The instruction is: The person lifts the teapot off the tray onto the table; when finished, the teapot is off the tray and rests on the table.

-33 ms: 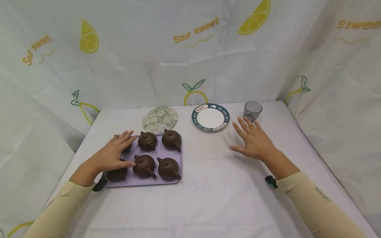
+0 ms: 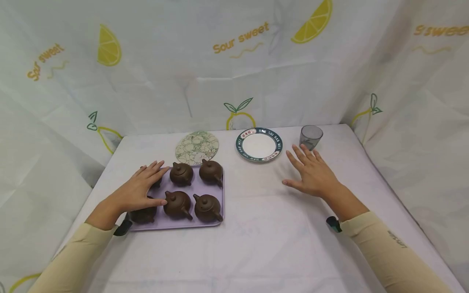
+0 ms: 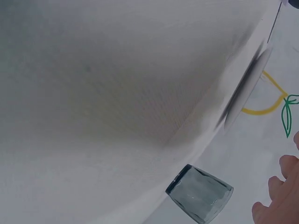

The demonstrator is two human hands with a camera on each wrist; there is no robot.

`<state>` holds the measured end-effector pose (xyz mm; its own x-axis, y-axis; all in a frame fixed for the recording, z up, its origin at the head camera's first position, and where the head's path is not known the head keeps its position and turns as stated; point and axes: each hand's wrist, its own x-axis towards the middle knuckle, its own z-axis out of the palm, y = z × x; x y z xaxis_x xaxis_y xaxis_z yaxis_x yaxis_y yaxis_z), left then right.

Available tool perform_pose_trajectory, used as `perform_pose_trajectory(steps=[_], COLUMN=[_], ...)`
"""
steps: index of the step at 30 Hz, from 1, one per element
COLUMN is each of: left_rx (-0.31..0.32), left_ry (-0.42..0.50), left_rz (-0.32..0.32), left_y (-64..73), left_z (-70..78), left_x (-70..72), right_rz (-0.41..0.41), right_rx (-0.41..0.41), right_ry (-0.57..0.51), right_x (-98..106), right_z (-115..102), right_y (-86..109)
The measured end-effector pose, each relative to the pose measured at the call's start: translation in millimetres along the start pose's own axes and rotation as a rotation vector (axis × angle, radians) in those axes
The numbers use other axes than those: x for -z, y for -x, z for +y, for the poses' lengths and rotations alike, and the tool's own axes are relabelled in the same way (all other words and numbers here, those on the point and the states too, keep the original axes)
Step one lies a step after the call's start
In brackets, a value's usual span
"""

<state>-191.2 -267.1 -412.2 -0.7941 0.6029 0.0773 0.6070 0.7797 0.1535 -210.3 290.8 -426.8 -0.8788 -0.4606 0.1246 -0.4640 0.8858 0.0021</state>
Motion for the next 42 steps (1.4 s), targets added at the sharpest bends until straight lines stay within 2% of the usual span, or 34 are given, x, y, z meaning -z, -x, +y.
perform_pose_trajectory(steps=[3,7,11,14,20,25,28,30,34,37,42], left_rx=[-0.003,0.036,0.156,0.25,0.385,0.472,0.49,0.481,0.447,0.436,0.423], left_ry=[-0.005,0.007,0.104,0.183,0.284,0.4,0.526,0.609,0.693,0.731,0.795], left_rz=[0.012,0.054,0.119,0.138,0.068,-0.028,-0.056,-0.064,-0.064,-0.047,-0.027], left_y=[0.2,3.3,12.5,20.5,33.7,39.8,41.4,42.4,46.1,48.8,52.6], left_z=[-0.8,-8.3,-26.6,-44.8,-71.9,-81.5,-85.2,-87.5,-91.6,-93.9,-96.5], left_x=[-0.3,5.1,16.2,20.5,15.3,-2.0,-11.5,-14.3,-16.5,-19.3,-24.5], right_rz=[-0.004,-0.021,-0.052,-0.063,-0.041,-0.083,-0.135,-0.176,-0.239,-0.245,-0.205], right_rx=[0.003,-0.001,-0.022,-0.04,-0.042,-0.042,-0.076,-0.106,-0.139,-0.161,-0.228], right_ry=[-0.005,-0.024,-0.097,-0.178,-0.353,-0.649,-0.813,-0.922,-1.116,-1.175,-1.228], right_x=[1,3,6,7,-3,-16,-23,-26,-31,-35,-42], right_z=[-1,-7,-25,-45,-91,-121,-132,-138,-154,-164,-176], right_y=[2.0,0.1,-12.8,-26.7,-54.0,-71.4,-78.6,-83.0,-89.2,-90.9,-91.8])
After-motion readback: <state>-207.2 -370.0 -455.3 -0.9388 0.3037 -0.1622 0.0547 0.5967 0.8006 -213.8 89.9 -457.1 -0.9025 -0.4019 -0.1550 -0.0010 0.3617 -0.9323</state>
